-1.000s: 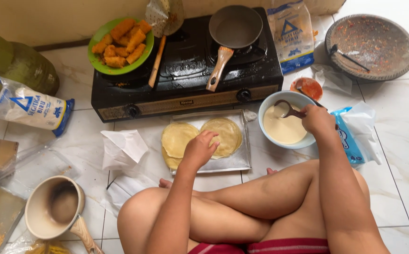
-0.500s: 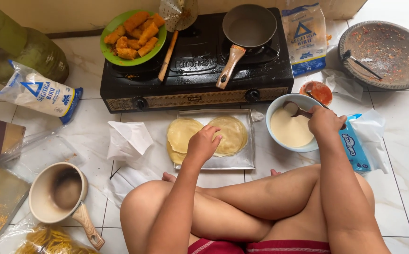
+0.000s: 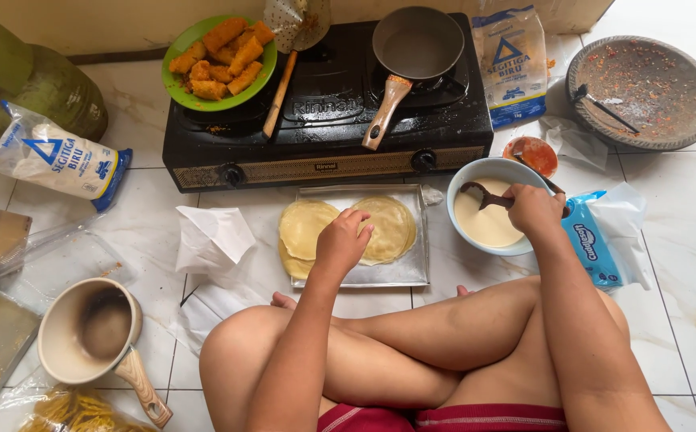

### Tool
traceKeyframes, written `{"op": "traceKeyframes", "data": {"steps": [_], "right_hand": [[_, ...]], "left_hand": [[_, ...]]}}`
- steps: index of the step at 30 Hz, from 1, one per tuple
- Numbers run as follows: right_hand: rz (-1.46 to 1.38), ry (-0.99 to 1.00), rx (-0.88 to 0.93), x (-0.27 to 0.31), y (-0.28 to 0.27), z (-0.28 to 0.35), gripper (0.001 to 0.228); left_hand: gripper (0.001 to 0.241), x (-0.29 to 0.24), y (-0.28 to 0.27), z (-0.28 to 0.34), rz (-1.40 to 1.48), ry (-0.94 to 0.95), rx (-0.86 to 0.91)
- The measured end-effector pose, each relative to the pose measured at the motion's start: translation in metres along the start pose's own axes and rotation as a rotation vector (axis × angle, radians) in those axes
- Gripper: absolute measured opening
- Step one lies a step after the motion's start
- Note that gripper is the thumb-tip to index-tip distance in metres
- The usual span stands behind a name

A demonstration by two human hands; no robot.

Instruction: Cooking thin pancakes or crepes by ladling batter into a pan, swirling it to coat the bottom, and stacking the results on a tray.

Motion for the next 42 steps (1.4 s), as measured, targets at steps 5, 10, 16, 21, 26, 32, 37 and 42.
{"op": "traceKeyframes", "data": {"steps": [5, 10, 16, 21, 26, 32, 37, 42], "right_hand": [[-0.029, -0.010, 0.040, 0.008, -0.010, 0.013, 0.028], [-0.077, 0.020, 0.092, 0.006, -0.009, 0.015, 0.033], [-0.112, 0.057, 0.149, 0.005, -0.007, 0.016, 0.038], [-0.132, 0.088, 0.185, -0.003, -0.002, 0.011, 0.036], [-0.145, 0.104, 0.200, 0.000, -0.003, 0.014, 0.035], [-0.196, 0.120, 0.205, -0.002, -0.005, 0.019, 0.038], [-0.221, 0.116, 0.205, 0.005, -0.011, 0.028, 0.036], [-0.229, 0.110, 0.239, 0.022, -0.027, 0.046, 0.039]], "left_hand": [[0.026, -0.003, -0.005, 0.004, 0.005, 0.014, -0.010], [0.026, -0.002, -0.003, 0.004, 0.020, 0.022, -0.006], [0.025, 0.001, 0.001, 0.003, 0.009, 0.027, -0.005], [0.027, 0.001, 0.002, 0.002, 0.003, 0.026, 0.018], [0.027, 0.000, 0.000, 0.002, 0.011, 0.032, 0.012], [0.027, -0.001, -0.001, 0.003, 0.010, 0.033, 0.013], [0.027, -0.002, -0.001, 0.003, 0.008, 0.042, 0.015], [0.027, -0.002, -0.002, 0.004, 0.015, 0.044, 0.020]]}}
Point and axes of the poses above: each hand's wrist, its own z-axis away from the middle knuckle, its own y-axis out of the palm, x = y × z, the point moved 6 cm from there along -z, towards the middle knuckle, and after that the axes turned 9 degrees about -z, right-handed, at the moved point
